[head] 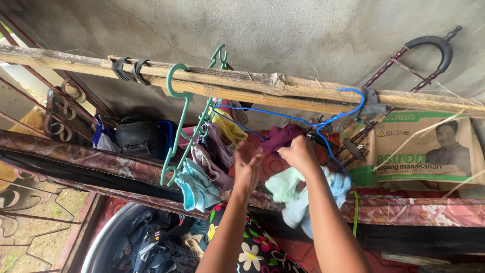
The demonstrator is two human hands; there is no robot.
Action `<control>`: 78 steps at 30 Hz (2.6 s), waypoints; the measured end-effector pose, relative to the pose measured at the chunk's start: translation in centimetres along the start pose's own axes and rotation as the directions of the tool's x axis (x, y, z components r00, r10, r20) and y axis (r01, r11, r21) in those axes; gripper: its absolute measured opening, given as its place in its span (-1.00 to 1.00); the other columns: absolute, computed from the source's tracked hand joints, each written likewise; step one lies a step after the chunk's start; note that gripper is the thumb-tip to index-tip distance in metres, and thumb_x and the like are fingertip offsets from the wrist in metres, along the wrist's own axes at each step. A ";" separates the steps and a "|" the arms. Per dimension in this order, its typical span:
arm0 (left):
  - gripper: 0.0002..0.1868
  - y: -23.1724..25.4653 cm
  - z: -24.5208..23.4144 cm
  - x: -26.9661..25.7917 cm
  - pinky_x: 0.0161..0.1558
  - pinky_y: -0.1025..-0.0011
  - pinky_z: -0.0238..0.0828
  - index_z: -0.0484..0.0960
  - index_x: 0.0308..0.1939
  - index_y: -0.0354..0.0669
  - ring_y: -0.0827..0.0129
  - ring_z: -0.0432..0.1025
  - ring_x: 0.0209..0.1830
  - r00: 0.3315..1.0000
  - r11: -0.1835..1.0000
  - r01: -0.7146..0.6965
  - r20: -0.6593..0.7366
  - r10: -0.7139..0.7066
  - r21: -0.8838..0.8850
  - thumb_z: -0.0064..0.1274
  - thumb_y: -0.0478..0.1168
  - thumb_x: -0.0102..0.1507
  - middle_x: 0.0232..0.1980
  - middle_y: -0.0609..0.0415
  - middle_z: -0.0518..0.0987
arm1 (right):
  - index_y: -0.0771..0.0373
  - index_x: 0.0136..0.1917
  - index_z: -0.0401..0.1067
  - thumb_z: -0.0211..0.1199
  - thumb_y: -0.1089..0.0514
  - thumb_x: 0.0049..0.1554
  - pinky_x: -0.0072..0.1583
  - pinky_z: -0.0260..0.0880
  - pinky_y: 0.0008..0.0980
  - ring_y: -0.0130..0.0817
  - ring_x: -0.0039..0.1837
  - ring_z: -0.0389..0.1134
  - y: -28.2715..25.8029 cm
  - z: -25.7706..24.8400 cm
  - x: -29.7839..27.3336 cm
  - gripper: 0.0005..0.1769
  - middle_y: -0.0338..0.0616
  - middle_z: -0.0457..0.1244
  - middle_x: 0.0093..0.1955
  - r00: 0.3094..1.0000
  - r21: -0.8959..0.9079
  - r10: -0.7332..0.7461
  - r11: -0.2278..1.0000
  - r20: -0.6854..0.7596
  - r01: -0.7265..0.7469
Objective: The person sits on a tiled floor and repeatedly picks wet garments from a metal basin, wrings them, and hangs them on plastic hangers attached to a bamboo rod. The garments include small items such as socks and underwear.
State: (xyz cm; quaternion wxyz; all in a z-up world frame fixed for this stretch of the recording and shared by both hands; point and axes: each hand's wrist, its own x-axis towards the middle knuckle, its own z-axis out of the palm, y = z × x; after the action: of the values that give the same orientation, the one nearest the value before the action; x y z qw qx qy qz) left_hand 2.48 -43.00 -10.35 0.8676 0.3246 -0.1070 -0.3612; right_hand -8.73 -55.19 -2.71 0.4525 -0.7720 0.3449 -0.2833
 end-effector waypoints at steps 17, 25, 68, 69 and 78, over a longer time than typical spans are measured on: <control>-0.88 6.0 7.7 -6.7 -0.06 0.17 0.45 0.59 -0.22 -0.19 0.04 0.47 -0.15 0.618 -0.036 -0.781 0.780 0.098 0.623 0.19 -0.23 0.27 -0.21 -0.03 0.58 | 0.50 0.07 0.51 0.41 0.33 -0.04 0.22 0.45 -0.14 0.17 0.29 0.38 4.5 0.1 -10.8 -0.62 0.33 0.26 0.35 0.663 -0.452 -0.740 0.633 -0.114 0.628; -0.85 2.5 9.0 -7.3 -0.05 0.03 0.31 0.64 -0.23 -0.21 -0.05 0.44 -0.20 0.913 0.109 -0.371 0.341 0.224 0.922 0.08 -0.19 0.30 -0.26 -0.15 0.59 | 0.32 0.04 0.54 0.43 0.32 0.04 0.07 0.50 -0.21 0.00 0.04 0.47 9.9 0.0 -12.3 -0.73 0.08 0.36 0.16 0.665 -0.502 -0.740 0.616 -0.103 0.608; -0.77 -6.3 1.0 -3.5 0.14 0.35 0.29 0.44 0.08 -0.23 0.26 0.34 0.05 0.952 0.752 -0.306 0.210 0.225 0.584 0.08 -0.22 0.41 -0.02 -0.01 0.48 | 0.00 0.19 0.50 0.40 0.28 -0.09 0.09 0.40 0.01 0.15 0.07 0.39 0.4 -4.6 -7.7 -0.45 0.09 0.29 0.25 0.916 -0.567 -0.398 0.743 0.051 0.355; -0.67 -5.8 1.5 -3.9 0.05 0.33 0.33 0.40 0.15 -0.21 0.23 0.32 -0.03 0.980 0.821 -0.195 0.148 0.136 0.537 0.12 -0.20 0.39 -0.06 -0.03 0.46 | 0.03 0.20 0.48 0.35 0.30 -0.04 0.11 0.41 -0.01 0.12 0.10 0.40 0.6 -4.8 -7.3 -0.49 0.04 0.31 0.23 0.918 -0.502 -0.391 0.782 0.067 0.370; -0.39 -5.1 2.0 -5.2 0.15 0.30 0.46 0.69 0.09 -0.15 0.18 0.55 0.00 0.939 0.657 -0.228 0.341 -0.048 0.719 0.49 -0.08 0.00 -0.07 0.11 0.69 | 0.18 0.25 0.28 0.38 0.32 -0.08 0.15 0.42 -0.14 -0.01 0.21 0.43 2.7 -5.0 -6.2 -0.37 0.00 0.36 0.14 0.896 -0.088 -0.392 0.905 0.210 0.417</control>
State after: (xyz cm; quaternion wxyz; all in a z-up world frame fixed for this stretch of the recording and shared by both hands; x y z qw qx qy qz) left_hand -4.90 -43.03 -11.86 0.6430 0.5812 -0.4058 -0.2899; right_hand -16.97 -53.78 -3.77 0.3625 -0.8779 0.1502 -0.2743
